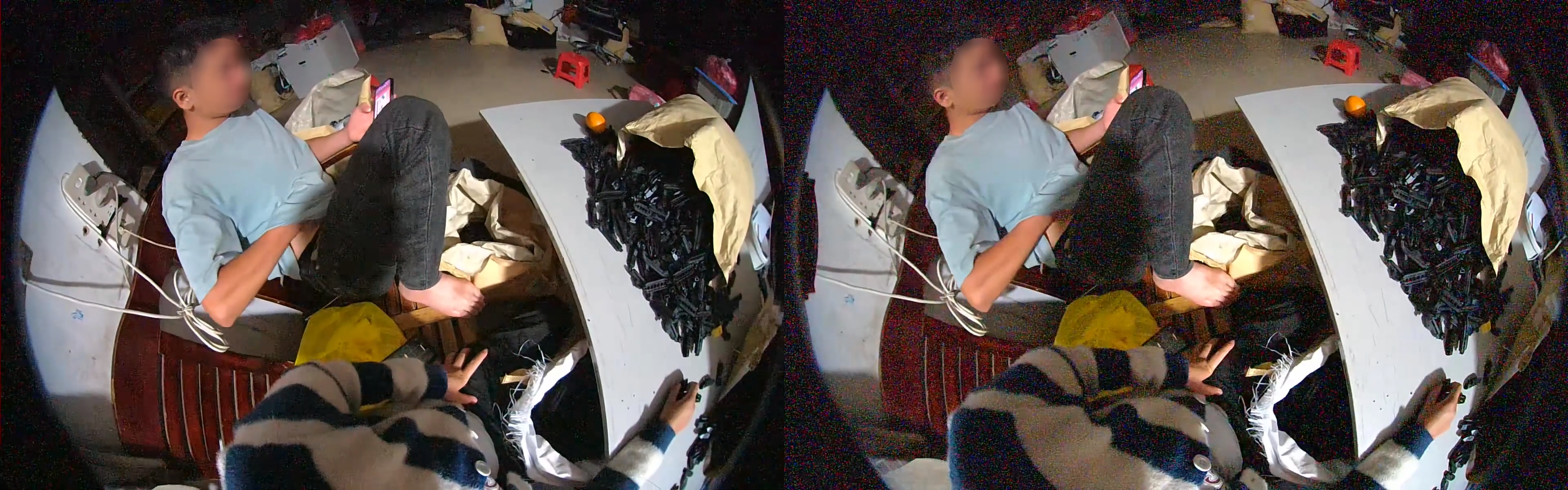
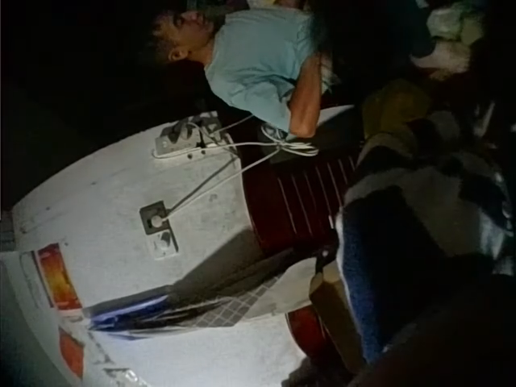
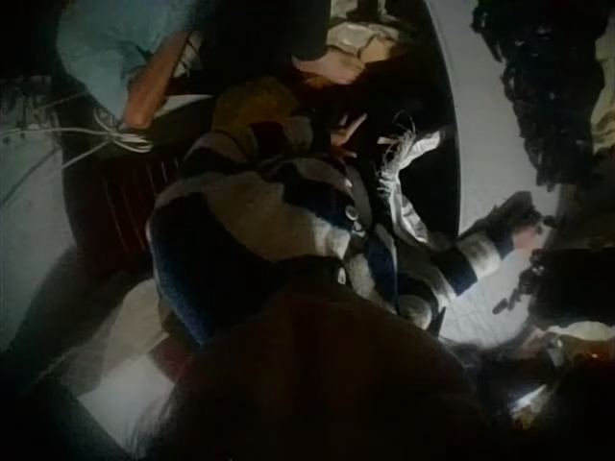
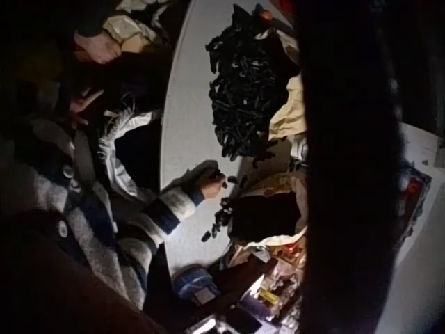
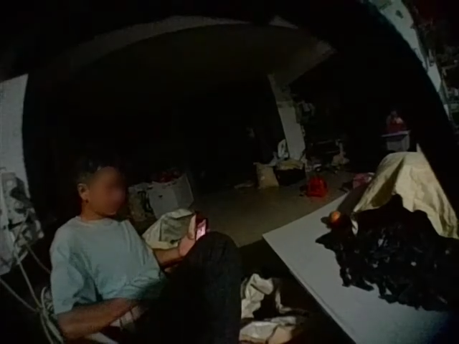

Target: Inspecting and sorting small black plastic components from bags on a table.

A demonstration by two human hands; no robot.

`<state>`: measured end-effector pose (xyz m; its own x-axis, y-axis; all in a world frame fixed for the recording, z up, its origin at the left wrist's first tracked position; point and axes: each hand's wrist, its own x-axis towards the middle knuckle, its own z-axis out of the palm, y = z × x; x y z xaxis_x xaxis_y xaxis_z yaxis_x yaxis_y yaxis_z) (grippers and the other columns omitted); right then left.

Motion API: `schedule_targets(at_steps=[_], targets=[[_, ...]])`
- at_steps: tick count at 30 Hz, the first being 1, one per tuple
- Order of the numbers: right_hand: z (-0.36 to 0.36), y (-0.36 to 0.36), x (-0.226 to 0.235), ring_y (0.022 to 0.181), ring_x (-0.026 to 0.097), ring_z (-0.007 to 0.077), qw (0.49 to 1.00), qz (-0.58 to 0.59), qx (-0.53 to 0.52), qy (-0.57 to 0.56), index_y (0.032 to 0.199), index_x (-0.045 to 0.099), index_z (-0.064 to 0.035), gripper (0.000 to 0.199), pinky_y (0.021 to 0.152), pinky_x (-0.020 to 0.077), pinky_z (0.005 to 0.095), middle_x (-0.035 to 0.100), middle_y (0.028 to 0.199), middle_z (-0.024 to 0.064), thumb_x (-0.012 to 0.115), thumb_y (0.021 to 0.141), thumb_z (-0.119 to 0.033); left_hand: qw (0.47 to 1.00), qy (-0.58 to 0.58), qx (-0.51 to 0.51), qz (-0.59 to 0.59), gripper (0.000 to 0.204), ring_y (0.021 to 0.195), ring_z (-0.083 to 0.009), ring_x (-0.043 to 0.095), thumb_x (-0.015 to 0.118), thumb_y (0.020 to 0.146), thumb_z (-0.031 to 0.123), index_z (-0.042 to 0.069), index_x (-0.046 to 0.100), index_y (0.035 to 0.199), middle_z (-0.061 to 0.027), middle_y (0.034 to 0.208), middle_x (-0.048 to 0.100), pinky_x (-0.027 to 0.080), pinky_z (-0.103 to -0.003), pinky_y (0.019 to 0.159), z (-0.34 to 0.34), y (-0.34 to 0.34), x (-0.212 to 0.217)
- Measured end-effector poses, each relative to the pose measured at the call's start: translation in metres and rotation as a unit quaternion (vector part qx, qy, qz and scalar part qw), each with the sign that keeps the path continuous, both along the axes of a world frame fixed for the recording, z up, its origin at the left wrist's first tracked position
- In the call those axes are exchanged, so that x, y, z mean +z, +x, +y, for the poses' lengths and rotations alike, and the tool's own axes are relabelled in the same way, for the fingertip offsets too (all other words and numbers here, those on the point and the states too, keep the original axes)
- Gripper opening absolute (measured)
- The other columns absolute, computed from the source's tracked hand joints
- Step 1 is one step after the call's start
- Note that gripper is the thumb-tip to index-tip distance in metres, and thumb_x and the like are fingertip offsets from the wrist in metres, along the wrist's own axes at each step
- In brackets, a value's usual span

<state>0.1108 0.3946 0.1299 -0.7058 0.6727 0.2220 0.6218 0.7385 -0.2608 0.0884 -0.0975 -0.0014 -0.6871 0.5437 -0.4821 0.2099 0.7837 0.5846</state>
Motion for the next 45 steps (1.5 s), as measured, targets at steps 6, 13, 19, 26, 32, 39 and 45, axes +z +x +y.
schedule_targets(at_steps=[6, 13, 19, 26, 32, 39, 45], targets=[[0.007, 0.001, -0.009, 0.089, 0.059, 0.0319, 0.999, 0.024, 0.020, 0.018, 0.113, 0.049, -0.0050, 0.038, 0.075, 0.0461, 0.0368, 0.060, 0.099, 0.0186, 0.054, 0.082, -0.026, 0.999, -0.031, 0.013, -0.019, 0.111, 0.121, -0.0571, 0.013, 0.063, 0.067, 0.049, 0.018, -0.017, 0.137, -0.0424, 0.132, 0.004, 0.017, -0.054, 0.101, 0.004, -0.004, 0.024], [0.019, 0.003, -0.018, 0.091, 0.059, 0.0324, 0.998, 0.019, 0.030, 0.051, 0.114, 0.048, -0.0053, 0.038, 0.074, 0.0460, 0.0382, 0.060, 0.100, 0.0183, 0.054, 0.082, -0.026, 0.998, -0.059, 0.019, -0.015, 0.109, 0.121, -0.0559, 0.017, 0.063, 0.067, 0.049, 0.020, -0.015, 0.137, -0.0405, 0.133, 0.008, 0.020, -0.053, 0.100, 0.007, -0.003, 0.030], [0.004, 0.002, 0.002, 0.086, 0.059, 0.0316, 0.999, -0.024, 0.007, -0.038, 0.114, 0.047, -0.0064, 0.037, 0.073, 0.0454, 0.0380, 0.061, 0.096, 0.0160, 0.054, 0.082, -0.024, 0.999, -0.032, 0.006, -0.021, 0.111, 0.123, -0.0562, 0.009, 0.063, 0.066, 0.050, 0.021, -0.018, 0.136, -0.0383, 0.135, 0.002, 0.018, -0.060, 0.097, 0.006, -0.003, 0.026], [0.005, 0.001, -0.002, 0.084, 0.060, 0.0310, 1.000, -0.013, 0.005, 0.010, 0.114, 0.047, -0.0069, 0.036, 0.072, 0.0453, 0.0379, 0.061, 0.093, 0.0157, 0.055, 0.082, -0.022, 1.000, -0.006, 0.016, -0.026, 0.110, 0.122, -0.0575, 0.003, 0.063, 0.066, 0.049, 0.023, -0.017, 0.137, -0.0378, 0.135, -0.002, 0.014, -0.065, 0.094, 0.005, -0.003, 0.009], [-0.001, 0.000, 0.000, 0.087, 0.060, 0.0301, 0.999, 0.019, 0.031, -0.002, 0.115, 0.047, -0.0064, 0.037, 0.074, 0.0455, 0.0367, 0.061, 0.097, 0.0163, 0.055, 0.083, -0.024, 1.000, 0.006, 0.025, -0.011, 0.110, 0.122, -0.0582, 0.002, 0.063, 0.066, 0.049, 0.022, -0.018, 0.136, -0.0393, 0.134, -0.002, 0.011, -0.063, 0.096, 0.004, -0.001, 0.003], [0.012, 0.003, -0.006, 0.089, 0.060, 0.0288, 0.999, -0.002, 0.026, -0.026, 0.114, 0.047, -0.0023, 0.038, 0.076, 0.0452, 0.0353, 0.059, 0.102, 0.0188, 0.053, 0.086, -0.028, 0.999, -0.011, 0.020, -0.044, 0.112, 0.122, -0.0576, 0.002, 0.062, 0.066, 0.049, 0.019, -0.018, 0.136, -0.0389, 0.134, -0.001, 0.008, -0.060, 0.099, 0.005, -0.001, 0.015], [0.003, -0.002, -0.002, 0.090, 0.059, 0.0289, 0.999, 0.016, 0.030, -0.032, 0.113, 0.048, 0.0002, 0.039, 0.077, 0.0451, 0.0350, 0.059, 0.102, 0.0197, 0.051, 0.087, -0.028, 0.999, 0.040, 0.013, 0.025, 0.112, 0.122, -0.0575, 0.005, 0.062, 0.066, 0.050, 0.019, -0.019, 0.136, -0.0388, 0.134, 0.000, 0.010, -0.060, 0.099, 0.001, 0.001, -0.020]])
